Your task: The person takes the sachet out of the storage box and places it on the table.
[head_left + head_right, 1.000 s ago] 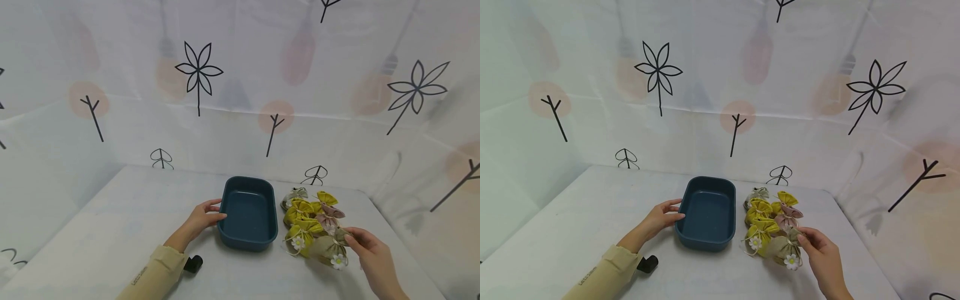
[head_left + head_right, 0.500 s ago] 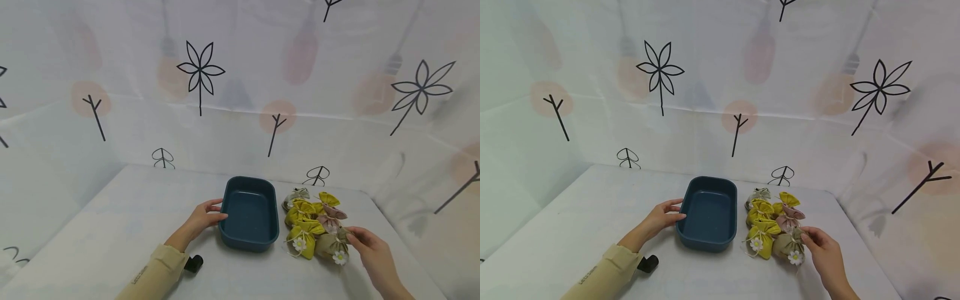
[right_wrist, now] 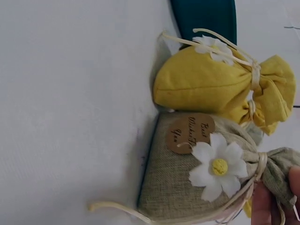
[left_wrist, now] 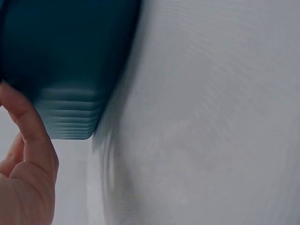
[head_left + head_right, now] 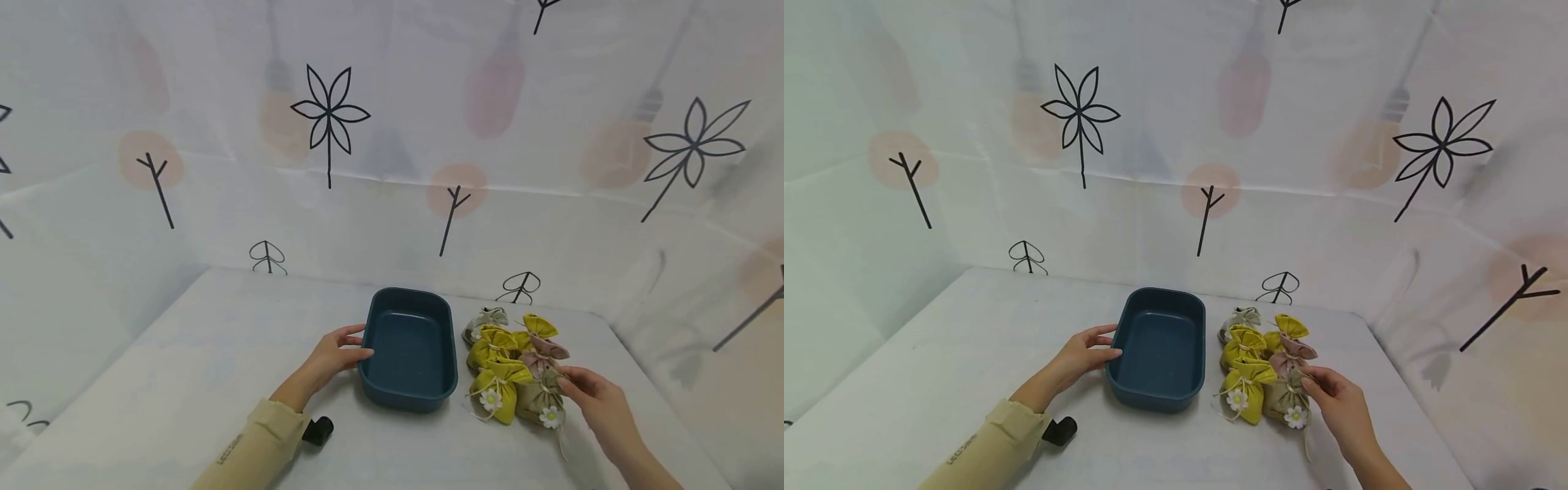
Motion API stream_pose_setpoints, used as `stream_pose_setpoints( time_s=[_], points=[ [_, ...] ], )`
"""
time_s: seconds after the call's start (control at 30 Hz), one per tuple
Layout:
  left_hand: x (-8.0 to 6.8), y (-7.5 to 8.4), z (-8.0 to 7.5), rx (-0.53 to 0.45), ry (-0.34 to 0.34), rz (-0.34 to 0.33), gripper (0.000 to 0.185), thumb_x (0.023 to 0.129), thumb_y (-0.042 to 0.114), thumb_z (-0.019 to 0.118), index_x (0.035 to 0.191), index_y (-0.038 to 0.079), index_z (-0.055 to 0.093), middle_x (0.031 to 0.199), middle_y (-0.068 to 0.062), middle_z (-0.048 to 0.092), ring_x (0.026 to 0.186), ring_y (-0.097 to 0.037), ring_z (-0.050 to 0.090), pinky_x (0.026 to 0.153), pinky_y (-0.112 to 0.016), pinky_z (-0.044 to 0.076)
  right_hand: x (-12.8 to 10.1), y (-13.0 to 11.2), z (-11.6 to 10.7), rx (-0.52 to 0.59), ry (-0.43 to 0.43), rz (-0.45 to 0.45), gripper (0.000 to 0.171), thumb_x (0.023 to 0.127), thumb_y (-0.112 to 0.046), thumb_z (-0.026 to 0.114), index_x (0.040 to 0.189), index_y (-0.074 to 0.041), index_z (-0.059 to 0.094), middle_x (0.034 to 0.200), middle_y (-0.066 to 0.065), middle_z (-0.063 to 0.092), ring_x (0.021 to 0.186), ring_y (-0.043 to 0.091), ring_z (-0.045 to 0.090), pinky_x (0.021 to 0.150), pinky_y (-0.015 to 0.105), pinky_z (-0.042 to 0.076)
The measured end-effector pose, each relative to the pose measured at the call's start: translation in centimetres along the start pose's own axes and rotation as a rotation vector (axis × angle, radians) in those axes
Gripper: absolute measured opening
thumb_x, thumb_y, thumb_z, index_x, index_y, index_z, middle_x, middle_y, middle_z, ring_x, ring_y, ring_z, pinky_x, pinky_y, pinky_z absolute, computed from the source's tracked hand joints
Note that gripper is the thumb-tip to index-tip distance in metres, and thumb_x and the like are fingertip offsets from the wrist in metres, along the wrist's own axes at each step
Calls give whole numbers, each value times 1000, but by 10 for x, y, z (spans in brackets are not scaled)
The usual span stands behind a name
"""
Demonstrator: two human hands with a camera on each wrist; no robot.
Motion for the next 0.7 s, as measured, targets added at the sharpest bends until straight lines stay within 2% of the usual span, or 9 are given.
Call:
stream_pose_setpoints(
  time_s=[0.07, 0.17, 0.4, 0.47, 0.6, 0.7],
  points=[
    [0, 0, 0, 11, 1, 3, 66, 77, 18, 78, 135, 9, 49, 119, -19, 51, 87, -21, 62, 79, -35, 53, 4, 4, -1, 4, -19, 23, 55, 88, -41, 62, 125, 1, 56, 110, 2, 64, 83, -6, 57, 75, 27, 51],
    [1, 0, 0, 8, 3, -4, 66, 76, 18, 78, 135, 11, 50, 119, -18, 52, 86, -21, 62, 79, -34, 53, 8, 6, -5, 15, -33, 45, 57, 86, -42, 64, 126, -2, 56, 111, 0, 63, 85, -6, 56, 79, 33, 51],
    [-1, 0, 3, 18, 3, -10, 61, 80, 19, 75, 135, 10, 49, 117, -16, 53, 86, -20, 61, 80, -34, 52, 5, -6, -13, 3, -41, 32, 59, 86, -42, 65, 126, 0, 54, 103, -17, 60, 88, -13, 48, 77, 23, 47],
    [-3, 0, 3, 14, 7, -8, 59, 82, 19, 73, 135, 9, 49, 115, -16, 54, 85, -20, 61, 78, -33, 53, 5, -8, -13, 20, -48, 37, 60, 86, -43, 65, 126, 0, 54, 101, -21, 59, 88, -13, 48, 79, 25, 46],
    [-7, 0, -1, -1, 22, 9, 52, 87, 16, 68, 133, 3, 49, 108, -15, 57, 82, -19, 62, 75, -32, 54, 9, -6, -15, 87, -35, 19, 56, 87, -41, 64, 124, 0, 56, 98, -22, 62, 90, -12, 50, 79, 21, 46],
    [-10, 0, -9, 15, 52, 25, 49, 88, 13, 66, 132, 1, 50, 103, -13, 59, 81, -20, 62, 72, -32, 55, 12, -4, -16, 176, -6, -16, 44, 88, -32, 65, 119, -2, 60, 96, -16, 65, 89, -8, 53, 73, 14, 47]
  ],
)
Point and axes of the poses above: each hand's wrist, its own x-axis towards the middle knuckle, its own z-axis out of the palm, y = z × x, the point moved 4 cm from there along x, towards the middle knuckle
